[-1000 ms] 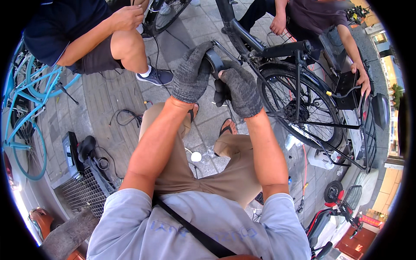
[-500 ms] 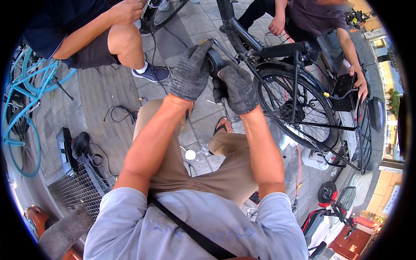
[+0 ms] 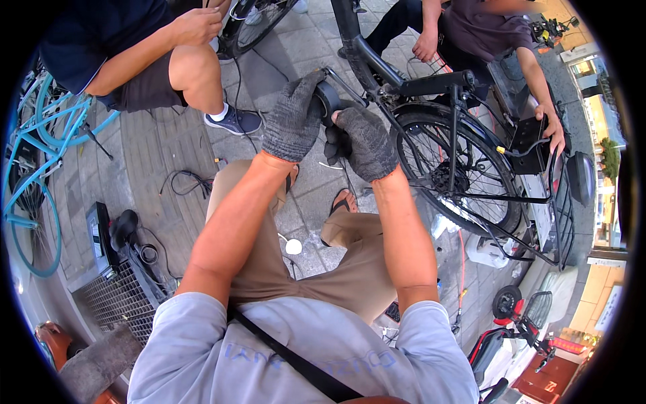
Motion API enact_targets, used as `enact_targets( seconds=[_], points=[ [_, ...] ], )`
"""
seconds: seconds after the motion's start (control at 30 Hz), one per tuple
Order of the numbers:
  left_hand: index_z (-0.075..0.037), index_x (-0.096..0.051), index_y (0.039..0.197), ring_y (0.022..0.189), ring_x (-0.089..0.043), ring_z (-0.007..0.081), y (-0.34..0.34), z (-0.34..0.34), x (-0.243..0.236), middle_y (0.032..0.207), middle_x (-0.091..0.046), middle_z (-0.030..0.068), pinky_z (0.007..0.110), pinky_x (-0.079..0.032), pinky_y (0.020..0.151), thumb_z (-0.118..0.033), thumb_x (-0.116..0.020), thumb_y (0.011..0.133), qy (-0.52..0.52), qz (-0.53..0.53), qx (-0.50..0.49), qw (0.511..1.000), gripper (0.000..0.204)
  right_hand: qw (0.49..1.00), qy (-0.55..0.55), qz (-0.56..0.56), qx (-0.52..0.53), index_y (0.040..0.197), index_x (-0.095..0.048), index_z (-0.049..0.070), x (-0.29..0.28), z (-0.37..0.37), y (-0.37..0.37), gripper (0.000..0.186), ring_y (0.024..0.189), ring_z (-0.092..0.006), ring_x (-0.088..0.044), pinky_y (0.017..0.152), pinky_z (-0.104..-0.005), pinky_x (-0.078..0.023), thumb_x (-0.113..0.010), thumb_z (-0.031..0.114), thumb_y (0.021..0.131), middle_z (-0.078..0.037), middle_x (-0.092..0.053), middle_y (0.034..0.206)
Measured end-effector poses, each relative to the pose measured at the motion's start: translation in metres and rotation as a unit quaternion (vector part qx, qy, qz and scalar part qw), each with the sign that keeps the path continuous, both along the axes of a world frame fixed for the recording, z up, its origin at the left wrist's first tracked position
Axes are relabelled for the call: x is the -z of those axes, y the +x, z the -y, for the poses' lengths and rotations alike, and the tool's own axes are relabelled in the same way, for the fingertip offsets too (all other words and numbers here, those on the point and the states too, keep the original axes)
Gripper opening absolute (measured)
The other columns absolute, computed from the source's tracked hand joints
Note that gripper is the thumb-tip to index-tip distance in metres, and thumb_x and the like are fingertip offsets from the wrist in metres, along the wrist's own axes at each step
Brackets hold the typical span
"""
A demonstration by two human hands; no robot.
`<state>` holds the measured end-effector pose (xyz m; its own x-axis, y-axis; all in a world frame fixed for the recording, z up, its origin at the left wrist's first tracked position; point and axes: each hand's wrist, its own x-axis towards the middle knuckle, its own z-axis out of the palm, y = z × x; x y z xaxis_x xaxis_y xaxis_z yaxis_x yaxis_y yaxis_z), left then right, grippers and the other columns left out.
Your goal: The person sits on the sidewalk and works on the wiring of a black bicycle, using electrical tape to secure cables near the frame and pedals. The person handles a roll of tape and manipulates wires with gloved hands while two other men assist nearby.
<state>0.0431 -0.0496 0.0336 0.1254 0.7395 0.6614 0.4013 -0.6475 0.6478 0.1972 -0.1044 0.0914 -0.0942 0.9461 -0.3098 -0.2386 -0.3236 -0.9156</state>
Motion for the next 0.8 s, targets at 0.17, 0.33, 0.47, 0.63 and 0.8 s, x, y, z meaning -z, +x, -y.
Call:
enact_targets(
  seconds=[0.17, 0.33, 0.47, 0.63, 0.8],
  points=[
    [-0.003, -0.057, 0.134, 0.109, -0.061, 0.0423, -0.001, 0.0, 0.004, 0.117, -0.063, 0.0236, 0.045, -0.051, 0.093, -0.003, -0.059, 0.091, 0.001, -0.015, -0.013, 1.0, 0.043, 1.0, 0.002, -0.002, -0.007, 0.101, -0.062, 0.002, 0.003, -0.002, 0.001, 0.02, 0.055, -0.0187, -0.062, 0.049, -0.0336, -0.053, -0.06, 0.019, 0.092, -0.008, -0.061, 0.072],
    [-0.004, -0.056, 0.135, 0.108, -0.062, 0.0427, -0.001, -0.001, 0.003, 0.118, -0.063, 0.024, 0.046, -0.051, 0.094, 0.0, -0.06, 0.086, -0.004, -0.008, -0.015, 1.0, 0.05, 0.997, 0.069, -0.043, -0.012, 0.11, -0.063, -0.001, 0.018, 0.0, 0.004, 0.023, 0.055, -0.0176, -0.062, 0.052, -0.0317, -0.054, -0.06, 0.016, 0.093, -0.008, -0.062, 0.073],
    [-0.002, -0.056, 0.135, 0.104, -0.064, 0.0362, -0.004, -0.007, 0.005, 0.114, -0.064, 0.022, 0.042, -0.052, 0.091, -0.004, -0.062, 0.091, 0.02, -0.025, -0.043, 0.999, 0.045, 0.977, 0.152, 0.145, -0.027, 0.116, -0.064, 0.0, -0.004, 0.005, -0.004, 0.028, 0.059, -0.0148, -0.063, 0.056, -0.0287, -0.053, -0.065, 0.019, 0.095, -0.008, -0.065, 0.08],
    [-0.003, -0.056, 0.131, 0.103, -0.065, 0.0231, -0.002, 0.0, 0.01, 0.115, -0.062, 0.0164, 0.034, -0.053, 0.082, -0.003, -0.071, 0.086, -0.13, 0.083, 0.061, 0.986, 0.047, 0.875, 0.224, 0.428, -0.039, 0.127, -0.062, 0.001, -0.014, 0.001, 0.009, 0.038, 0.094, -0.0319, -0.069, 0.084, -0.0393, -0.054, -0.067, 0.019, 0.094, -0.018, -0.07, 0.103],
    [-0.004, -0.06, 0.126, 0.11, -0.061, 0.0257, -0.017, -0.001, 0.002, 0.121, -0.06, 0.0128, 0.036, -0.051, 0.09, -0.006, -0.079, 0.083, -0.108, 0.05, 0.209, 0.971, 0.047, 0.783, 0.382, 0.491, -0.017, 0.134, -0.062, 0.005, -0.011, 0.005, 0.03, 0.042, 0.107, -0.035, -0.068, 0.093, -0.0404, -0.053, -0.068, 0.017, 0.094, -0.023, -0.068, 0.12]
  ],
)
